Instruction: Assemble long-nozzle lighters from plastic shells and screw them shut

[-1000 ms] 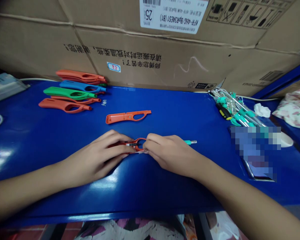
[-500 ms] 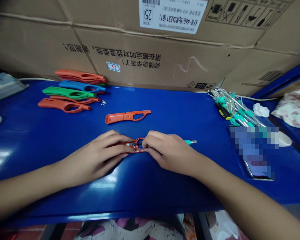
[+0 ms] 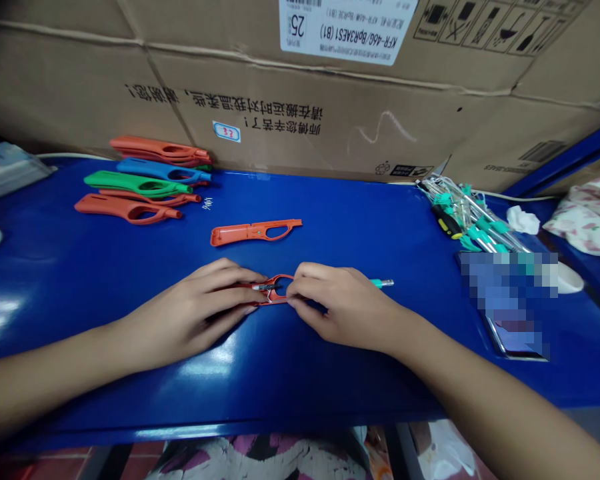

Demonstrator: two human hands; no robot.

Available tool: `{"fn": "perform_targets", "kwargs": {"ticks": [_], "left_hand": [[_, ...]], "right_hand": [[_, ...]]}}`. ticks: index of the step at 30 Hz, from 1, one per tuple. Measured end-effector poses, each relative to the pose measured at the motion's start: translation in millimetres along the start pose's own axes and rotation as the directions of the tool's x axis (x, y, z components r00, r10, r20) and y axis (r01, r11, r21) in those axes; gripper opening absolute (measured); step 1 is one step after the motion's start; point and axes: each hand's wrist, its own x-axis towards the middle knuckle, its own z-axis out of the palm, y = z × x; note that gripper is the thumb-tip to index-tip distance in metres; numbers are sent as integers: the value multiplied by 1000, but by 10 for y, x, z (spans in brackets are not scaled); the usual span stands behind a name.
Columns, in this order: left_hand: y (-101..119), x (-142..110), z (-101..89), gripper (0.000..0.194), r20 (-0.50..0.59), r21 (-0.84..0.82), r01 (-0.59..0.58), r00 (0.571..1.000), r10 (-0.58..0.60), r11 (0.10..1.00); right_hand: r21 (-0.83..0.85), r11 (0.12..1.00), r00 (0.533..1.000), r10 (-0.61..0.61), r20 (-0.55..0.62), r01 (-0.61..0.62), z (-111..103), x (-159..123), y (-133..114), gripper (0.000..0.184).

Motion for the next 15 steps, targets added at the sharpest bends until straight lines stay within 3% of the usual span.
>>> {"fn": "perform_targets", "kwargs": {"ticks": [15], "left_hand": [[-20, 8, 19, 35, -68, -19, -33, 997, 32, 999]], "right_hand": [[-68, 998, 1000, 0, 30, 2, -29, 2, 15, 19]]}}
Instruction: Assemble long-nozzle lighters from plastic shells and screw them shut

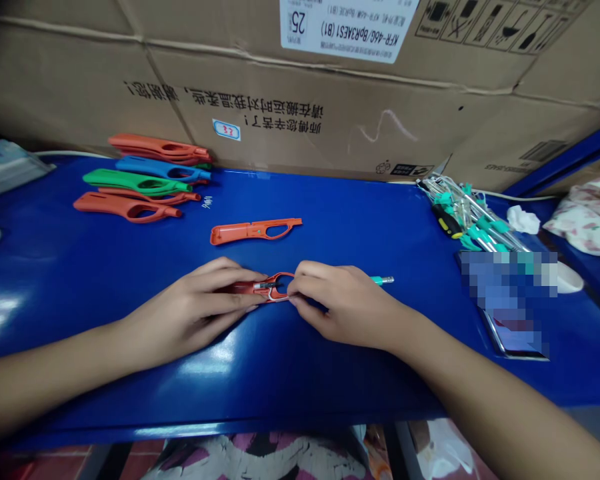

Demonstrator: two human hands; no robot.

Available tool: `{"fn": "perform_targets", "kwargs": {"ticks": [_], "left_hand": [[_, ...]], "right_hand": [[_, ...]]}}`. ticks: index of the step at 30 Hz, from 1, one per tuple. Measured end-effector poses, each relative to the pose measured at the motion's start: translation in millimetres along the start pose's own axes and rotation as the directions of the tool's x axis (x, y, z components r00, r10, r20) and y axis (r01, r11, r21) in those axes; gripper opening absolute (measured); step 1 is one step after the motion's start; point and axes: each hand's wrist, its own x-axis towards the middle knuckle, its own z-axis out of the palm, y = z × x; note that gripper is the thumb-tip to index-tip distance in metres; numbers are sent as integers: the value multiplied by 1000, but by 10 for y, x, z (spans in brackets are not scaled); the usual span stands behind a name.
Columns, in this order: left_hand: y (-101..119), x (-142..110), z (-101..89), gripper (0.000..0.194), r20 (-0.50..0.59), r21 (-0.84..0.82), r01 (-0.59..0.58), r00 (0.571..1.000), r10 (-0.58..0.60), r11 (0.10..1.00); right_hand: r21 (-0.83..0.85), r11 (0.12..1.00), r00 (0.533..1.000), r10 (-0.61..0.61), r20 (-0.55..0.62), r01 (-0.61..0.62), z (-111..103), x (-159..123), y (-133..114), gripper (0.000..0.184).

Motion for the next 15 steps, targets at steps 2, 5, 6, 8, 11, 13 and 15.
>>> {"fn": "perform_targets", "kwargs": {"ticks": [2, 5, 6, 8, 11, 13, 15], "left_hand": [[1, 7, -1, 34, 1, 15, -9, 1000, 9, 1000], [5, 11, -6, 31, -16, 41, -34, 999, 35, 999], [7, 10, -8, 31, -22, 49, -42, 999, 43, 998], [8, 6, -12, 30, -28, 65, -54, 998, 56, 996], [8, 2, -15, 30, -23, 92, -73, 997, 75, 993], [7, 1, -16, 31, -18, 101, -78, 997, 80, 992], [8, 0, -17, 32, -15, 102, -77, 997, 79, 992]], "right_hand": [[-23, 1000, 1000, -19, 5, 19, -5, -5, 2, 19], [-69, 996, 998, -61, 2, 61, -3, -11, 12, 18], [-85, 994, 997, -71, -2, 71, 0, -13, 18, 18], [-108, 990, 996, -87, -3, 86, 4, -17, 29, 17], [-126, 986, 994, -111, -6, 109, 5, -26, 42, 18], [-134, 984, 993, -122, -5, 120, 1, -30, 45, 19], [-140, 982, 992, -124, 0, 123, -2, -28, 46, 19]]}}
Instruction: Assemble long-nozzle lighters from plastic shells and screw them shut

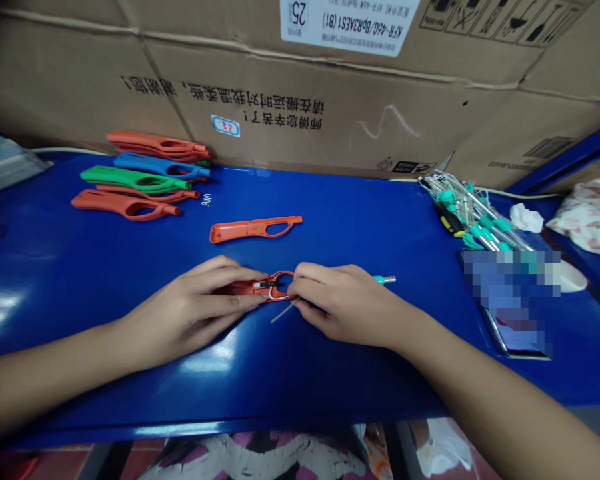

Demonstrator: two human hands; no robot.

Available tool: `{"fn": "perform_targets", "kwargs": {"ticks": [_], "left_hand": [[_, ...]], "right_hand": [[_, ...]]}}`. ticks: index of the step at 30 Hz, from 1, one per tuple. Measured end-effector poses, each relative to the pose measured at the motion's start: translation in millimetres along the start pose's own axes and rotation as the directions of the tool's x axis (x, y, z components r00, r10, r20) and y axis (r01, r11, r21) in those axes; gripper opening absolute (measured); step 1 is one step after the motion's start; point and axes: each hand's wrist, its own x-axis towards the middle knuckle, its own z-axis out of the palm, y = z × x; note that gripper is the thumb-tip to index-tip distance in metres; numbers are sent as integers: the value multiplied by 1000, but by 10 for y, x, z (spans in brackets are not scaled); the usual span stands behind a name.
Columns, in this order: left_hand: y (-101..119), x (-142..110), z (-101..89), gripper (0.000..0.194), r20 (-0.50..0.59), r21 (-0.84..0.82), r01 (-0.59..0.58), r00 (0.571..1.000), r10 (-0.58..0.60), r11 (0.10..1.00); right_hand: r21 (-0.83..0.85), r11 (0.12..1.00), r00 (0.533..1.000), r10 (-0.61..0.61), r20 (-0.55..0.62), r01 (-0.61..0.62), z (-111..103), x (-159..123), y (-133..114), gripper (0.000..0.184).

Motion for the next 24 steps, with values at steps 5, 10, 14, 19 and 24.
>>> {"fn": "perform_targets", "kwargs": {"ticks": [5, 10, 14, 19, 24], "left_hand": [[4, -4, 1, 32, 1, -22, 0, 1000, 1, 1000], [11, 4, 9, 31, -4, -43, 8, 1000, -8, 999], [13, 13, 8, 30, 3, -58, 24, 1000, -24, 998], [12, 19, -9, 31, 68, -52, 70, 995, -66, 996], [14, 10, -5, 29, 74, -54, 84, 994, -80, 995]], "right_hand": [[8, 1000, 1000, -4, -5, 4, 1, 15, 3, 18], [4, 1000, 1000, -2, -11, 2, 0, 8, 4, 18], [-7, 1000, 1000, 1, -5, -1, 6, 7, 10, 18], [-12, 1000, 1000, 10, -6, -10, 13, 9, 7, 20], [-11, 1000, 1000, 3, -7, -3, 6, -2, 0, 21]]}}
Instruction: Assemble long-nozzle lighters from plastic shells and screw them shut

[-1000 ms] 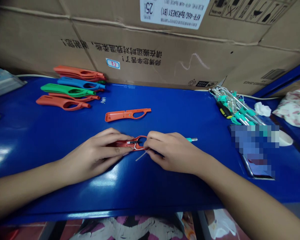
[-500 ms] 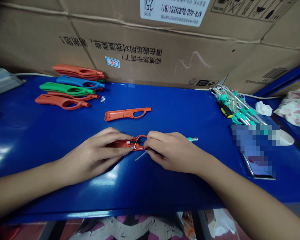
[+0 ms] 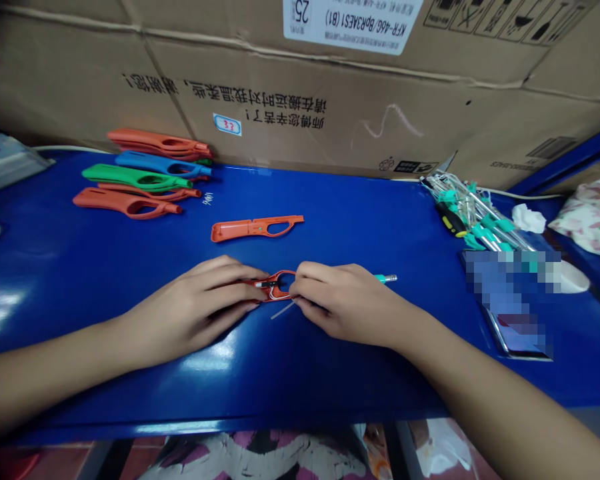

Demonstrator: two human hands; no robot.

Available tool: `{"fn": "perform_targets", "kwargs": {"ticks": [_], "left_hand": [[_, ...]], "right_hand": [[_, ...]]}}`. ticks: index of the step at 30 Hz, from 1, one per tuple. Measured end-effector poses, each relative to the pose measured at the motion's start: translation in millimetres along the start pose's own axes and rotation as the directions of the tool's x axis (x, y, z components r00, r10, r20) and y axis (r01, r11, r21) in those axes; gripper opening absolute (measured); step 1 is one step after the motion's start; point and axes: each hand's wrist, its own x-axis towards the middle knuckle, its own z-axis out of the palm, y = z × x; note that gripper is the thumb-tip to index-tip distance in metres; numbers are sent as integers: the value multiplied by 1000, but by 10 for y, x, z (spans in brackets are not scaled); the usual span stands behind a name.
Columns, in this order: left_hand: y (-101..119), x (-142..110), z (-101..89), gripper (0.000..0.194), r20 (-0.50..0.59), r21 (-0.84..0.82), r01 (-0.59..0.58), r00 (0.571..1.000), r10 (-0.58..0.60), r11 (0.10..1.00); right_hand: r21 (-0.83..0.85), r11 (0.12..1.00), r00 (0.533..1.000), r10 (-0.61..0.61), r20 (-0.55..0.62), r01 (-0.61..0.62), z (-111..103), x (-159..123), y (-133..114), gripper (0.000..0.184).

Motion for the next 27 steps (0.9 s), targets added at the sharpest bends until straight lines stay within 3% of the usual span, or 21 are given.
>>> {"fn": "perform_targets", "kwargs": {"ticks": [7, 15, 27], "left_hand": [[13, -1, 7, 32, 41, 54, -17, 999, 15, 998], [22, 17, 13, 30, 67, -6, 46, 997, -45, 999], [9, 5, 0, 35, 17, 25, -13, 1000, 13, 1000]], "right_hand": [[-9, 1000, 1000, -27, -14, 27, -3, -7, -6, 22], [-16, 999, 999, -36, 3, 36, -7, 5, -13, 23], [84, 996, 1000, 6, -31, -3, -28, -11, 10, 20]]}}
